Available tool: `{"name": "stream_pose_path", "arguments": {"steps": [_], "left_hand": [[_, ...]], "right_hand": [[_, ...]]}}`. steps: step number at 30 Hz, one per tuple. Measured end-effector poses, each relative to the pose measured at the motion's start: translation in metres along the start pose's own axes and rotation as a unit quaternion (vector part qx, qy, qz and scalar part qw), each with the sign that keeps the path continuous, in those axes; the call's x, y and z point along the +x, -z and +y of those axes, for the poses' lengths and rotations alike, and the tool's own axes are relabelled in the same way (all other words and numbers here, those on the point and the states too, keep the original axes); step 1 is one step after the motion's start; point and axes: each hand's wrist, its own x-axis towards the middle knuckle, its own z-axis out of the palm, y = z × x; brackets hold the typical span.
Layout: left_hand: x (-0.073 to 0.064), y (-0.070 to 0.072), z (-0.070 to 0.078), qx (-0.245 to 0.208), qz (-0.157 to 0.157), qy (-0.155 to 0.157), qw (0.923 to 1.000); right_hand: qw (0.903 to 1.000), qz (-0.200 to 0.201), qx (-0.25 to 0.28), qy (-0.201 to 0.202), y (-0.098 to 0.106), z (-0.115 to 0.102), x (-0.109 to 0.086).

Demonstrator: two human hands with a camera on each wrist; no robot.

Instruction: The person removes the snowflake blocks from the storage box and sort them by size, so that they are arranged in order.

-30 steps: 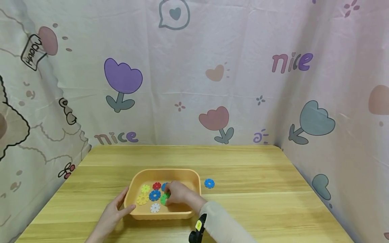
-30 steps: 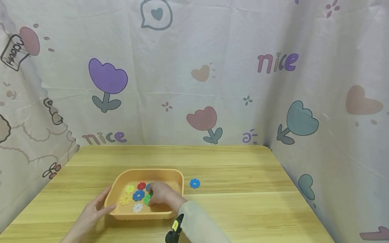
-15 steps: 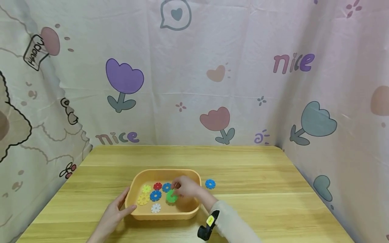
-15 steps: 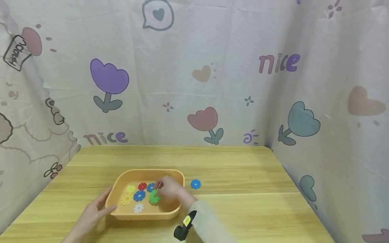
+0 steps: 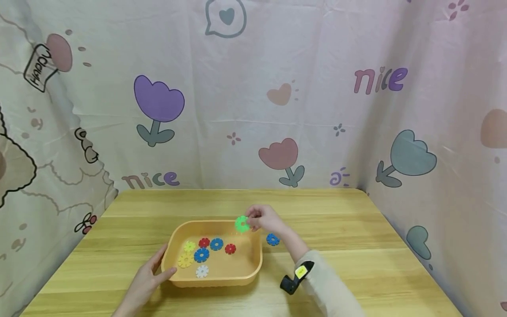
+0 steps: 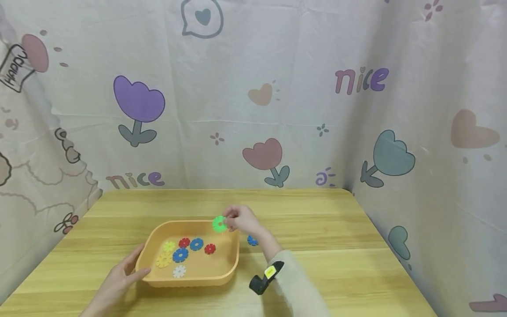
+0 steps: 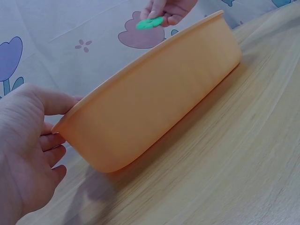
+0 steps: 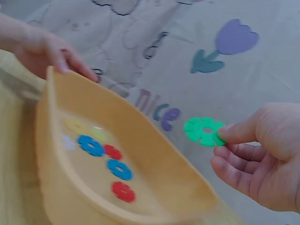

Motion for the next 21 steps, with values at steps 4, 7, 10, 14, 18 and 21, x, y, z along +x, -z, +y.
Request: {"name": "stream_pose_path", "arguments": {"steps": [4,7,10,14,18,21], "left_hand": [[-0.001,0.0,0.0,-0.007,-0.002,0.007,0.9999],[-0.001,0.0,0.001,-0.013,-0.002,0.013,0.9998],[-0.001,0.0,0.001,-0.014,-0.003,0.017,0.9998],[-0.001,0.0,0.0,-0.01,-0.003,0.013,0.9999],[-0.001,0.0,0.0,-0.008,0.001,0.005,1.0],[-0.002,0.0,0.0,-0.014,0.002,0.008,0.9999]], "right_hand": [[0.9993,0.031,0.016,-0.01,0.022,0.007,-0.009],[0.9977,0.056,0.027,-0.025,0.038,0.017,-0.017],[0.9951,0.08,0.038,-0.045,0.053,0.03,-0.026],[0.9901,0.111,0.048,-0.072,0.069,0.047,-0.04],[0.9841,0.135,0.05,-0.105,0.079,0.062,-0.051],[0.9811,0.143,0.041,-0.124,0.081,0.073,-0.056]]}}
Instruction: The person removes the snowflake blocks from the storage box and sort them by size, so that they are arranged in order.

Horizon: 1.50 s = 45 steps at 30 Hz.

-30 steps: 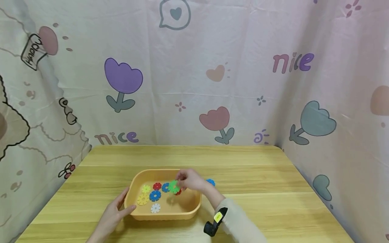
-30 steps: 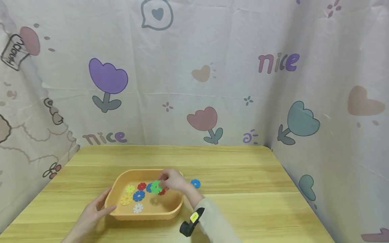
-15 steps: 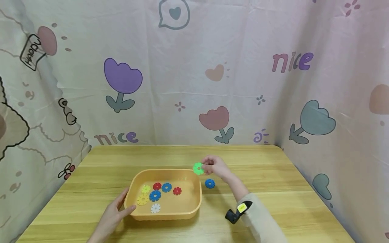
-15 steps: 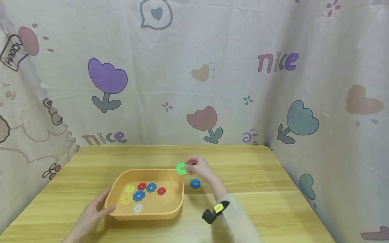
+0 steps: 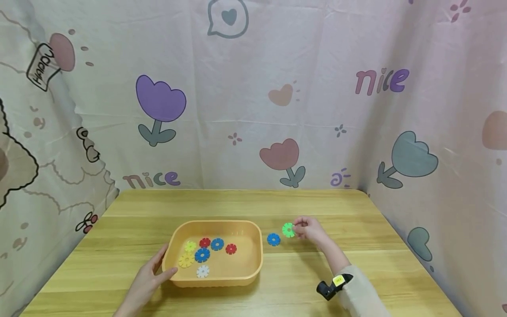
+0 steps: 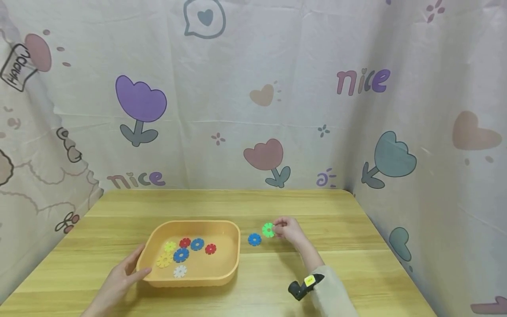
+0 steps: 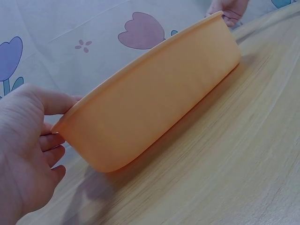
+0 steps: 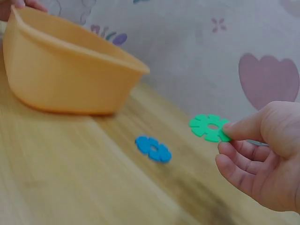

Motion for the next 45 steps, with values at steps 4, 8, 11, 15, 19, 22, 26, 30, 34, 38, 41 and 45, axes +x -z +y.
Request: {"name": "stream_pose_path", "arguments": {"steps": [4,8,11,15,19,22,26,30,34,38,41,45], "left_hand": [[0.0,0.001,0.0,-0.004,-0.002,0.009,1.0],[0.0,0.001,-0.001,0.0,0.001,0.006,1.0],[0.0,0.0,-0.001,0.0,0.002,0.003,1.0],[0.001,0.0,0.0,0.005,0.001,0.004,1.0],[0.001,0.0,0.001,0.012,0.001,-0.002,0.9999],[0.001,-0.001,0.0,0.016,0.001,-0.004,0.9999],[0.001,0.0,-0.001,0.014,-0.001,-0.002,0.9999],[0.001,0.0,-0.001,0.01,0.0,-0.001,0.9999],[0.0,0.0,0.0,0.002,0.001,0.002,1.0],[0.0,-0.001,0.001,-0.005,0.0,0.005,1.0],[0.0,-0.001,0.0,-0.006,0.002,0.004,1.0],[0.0,-0.001,0.0,-0.005,0.004,0.004,1.0]], "right_hand": [[0.9998,0.009,-0.013,-0.012,0.0,0.013,0.003],[0.9991,0.017,-0.036,-0.016,-0.004,0.018,0.004],[0.9974,0.023,-0.065,-0.02,-0.009,0.022,0.005],[0.9948,0.033,-0.093,-0.026,-0.013,0.026,0.007],[0.9923,0.051,-0.109,-0.028,-0.017,0.024,0.007],[0.9896,0.058,-0.129,-0.029,-0.018,0.025,0.009],[0.9875,0.059,-0.145,-0.018,-0.019,0.027,0.009],[0.9878,0.05,-0.148,0.006,-0.018,0.026,0.007],[0.9872,0.051,-0.151,0.01,-0.019,0.025,0.006],[0.9854,0.062,-0.158,-0.004,-0.02,0.026,0.008],[0.9849,0.067,-0.159,-0.009,-0.019,0.026,0.008],[0.9861,0.068,-0.152,-0.006,-0.018,0.025,0.007]]}}
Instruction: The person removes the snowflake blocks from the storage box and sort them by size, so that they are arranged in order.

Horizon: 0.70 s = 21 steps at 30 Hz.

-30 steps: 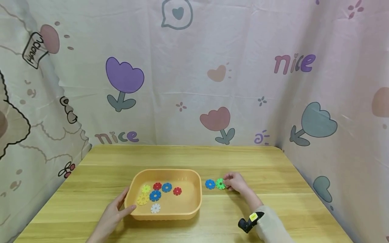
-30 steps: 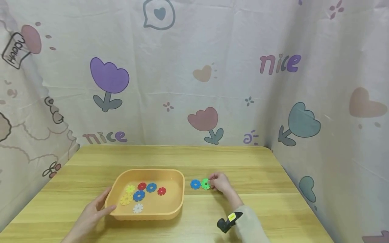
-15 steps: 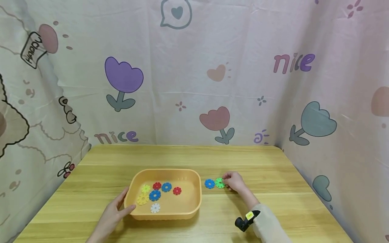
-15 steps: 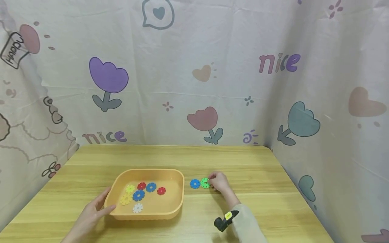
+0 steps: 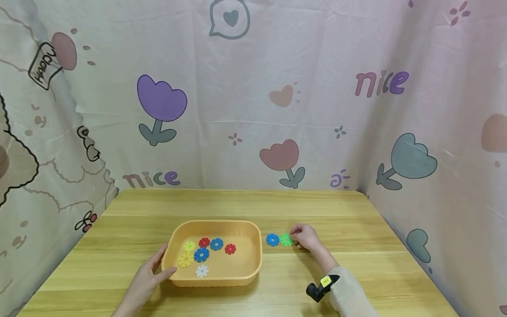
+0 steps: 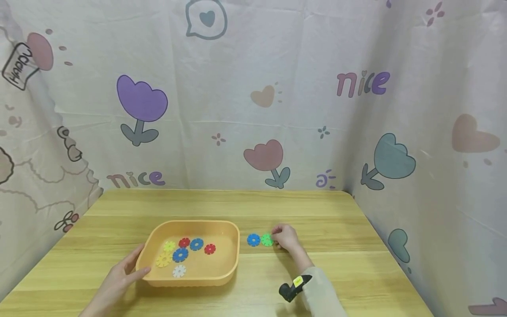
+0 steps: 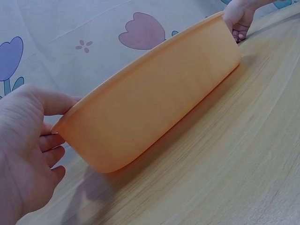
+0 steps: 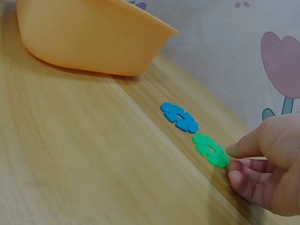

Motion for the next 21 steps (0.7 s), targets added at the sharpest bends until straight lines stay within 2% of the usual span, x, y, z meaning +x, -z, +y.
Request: {"name": "stream_pose_path", "arguments": {"steps": [8,11,17,21], "left_hand": [[0.0,0.0,0.0,0.004,-0.004,0.006,1.0],[0.0,0.001,0.0,0.003,-0.005,0.008,1.0],[-0.001,0.001,0.003,0.001,-0.01,0.02,0.9998],[0.0,0.001,0.003,0.003,-0.008,0.017,0.9998]], "right_hand": [[0.9991,-0.011,0.041,0.006,0.007,-0.009,-0.001],[0.9972,-0.023,0.07,0.012,0.01,-0.021,-0.003],[0.9947,-0.058,0.075,0.041,0.011,-0.046,-0.005],[0.9919,-0.077,0.084,0.057,0.009,-0.064,-0.005]]}}
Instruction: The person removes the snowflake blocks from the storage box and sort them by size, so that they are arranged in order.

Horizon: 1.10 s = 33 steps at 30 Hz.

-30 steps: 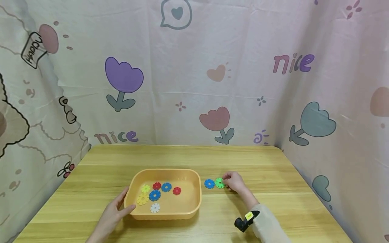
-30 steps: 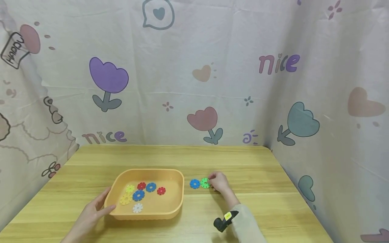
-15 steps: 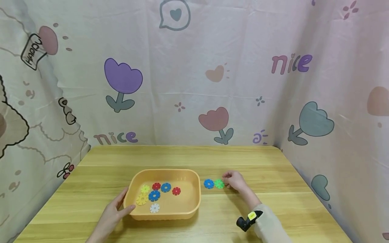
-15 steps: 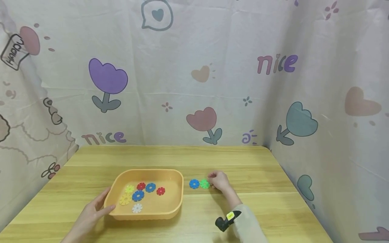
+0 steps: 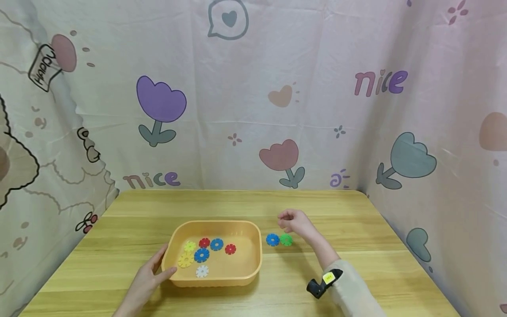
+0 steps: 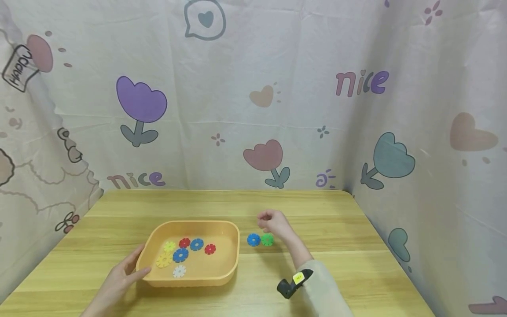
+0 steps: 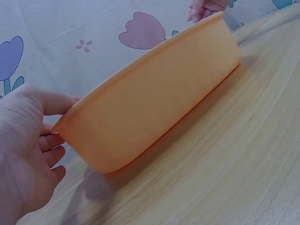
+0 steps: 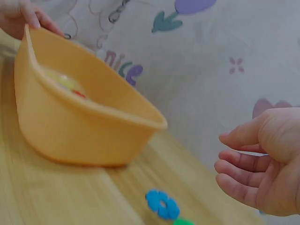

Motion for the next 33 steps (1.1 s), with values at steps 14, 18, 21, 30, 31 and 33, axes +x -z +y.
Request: {"name": "stream_pose_path", "arguments": {"steps": [14,18,21,30,31,33], "left_hand": [[0.001,0.001,-0.003,-0.005,0.003,-0.012,0.9999],[0.0,0.001,-0.004,-0.004,0.006,-0.014,0.9999],[-0.001,0.001,-0.004,-0.003,0.008,-0.014,0.9999],[0.0,0.001,-0.005,-0.004,0.008,-0.023,0.9997],[0.0,0.0,-0.006,-0.003,0.009,-0.026,0.9996],[0.0,0.0,-0.006,-0.003,0.01,-0.033,0.9994]], "right_hand": [[0.9952,-0.075,-0.015,0.062,-0.042,-0.06,0.015],[0.9908,-0.1,-0.041,0.082,-0.064,-0.076,0.017],[0.987,-0.12,-0.056,0.09,-0.083,-0.082,0.019],[0.9835,-0.159,-0.059,0.062,-0.142,-0.069,0.018],[0.9831,-0.163,-0.059,0.059,-0.147,-0.066,0.017],[0.9824,-0.164,-0.068,0.058,-0.156,-0.061,0.016]]}}
